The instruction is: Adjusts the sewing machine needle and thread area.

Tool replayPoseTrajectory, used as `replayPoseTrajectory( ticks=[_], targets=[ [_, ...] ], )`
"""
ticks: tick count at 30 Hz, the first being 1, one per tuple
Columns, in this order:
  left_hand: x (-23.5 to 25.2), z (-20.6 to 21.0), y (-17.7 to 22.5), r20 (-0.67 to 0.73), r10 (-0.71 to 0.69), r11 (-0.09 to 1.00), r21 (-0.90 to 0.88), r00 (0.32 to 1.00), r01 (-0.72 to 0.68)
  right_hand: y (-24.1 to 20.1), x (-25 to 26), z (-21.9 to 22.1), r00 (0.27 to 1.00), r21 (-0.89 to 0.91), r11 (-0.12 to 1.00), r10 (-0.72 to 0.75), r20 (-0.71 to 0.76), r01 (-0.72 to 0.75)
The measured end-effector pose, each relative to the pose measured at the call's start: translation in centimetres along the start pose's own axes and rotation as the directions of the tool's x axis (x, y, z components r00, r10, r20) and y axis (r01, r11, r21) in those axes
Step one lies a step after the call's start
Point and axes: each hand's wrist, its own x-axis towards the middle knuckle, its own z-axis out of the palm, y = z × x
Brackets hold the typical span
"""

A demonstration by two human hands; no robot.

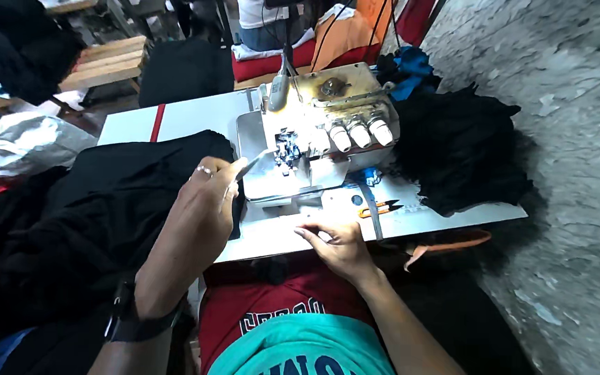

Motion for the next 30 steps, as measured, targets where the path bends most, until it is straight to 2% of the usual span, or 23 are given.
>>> replayPoseTrajectory(
  ticks=[4,6,9,14,25,30],
  targets=[
    [2.7,-1.0,1.2,-0.016,0.115,0.958,0.265,0.993,-0.107,2.5,-0.7,1.3,0.992,0.157,0.985,0.087,-0.088,-0.073],
    [3.5,-1.1,1.1,-0.036,0.184,0.928,0.337,0.982,-0.161,3.8,-1.2,2.1,0.981,0.249,0.964,0.129,-0.142,-0.09],
    [4.2,-1.1,0.7,-0.071,0.267,0.909,0.35,0.961,-0.227,4.9,-1.8,2.8,0.969,0.265,0.96,0.148,-0.197,-0.092],
    [4.6,-0.7,0.1,-0.079,0.335,0.87,0.409,0.939,-0.276,4.8,-2.1,2.7,0.98,0.185,0.98,0.11,-0.167,-0.078],
    [5.6,-0.4,0.2,-0.047,0.372,0.839,0.444,0.927,-0.314,4.9,-2.2,2.7,0.983,0.144,0.985,0.118,-0.143,-0.098],
    [5.9,-0.3,1.1,-0.024,0.401,0.787,0.521,0.916,-0.331,4.9,-2.2,2.6,0.982,0.151,0.983,0.128,-0.139,-0.107]
  ],
)
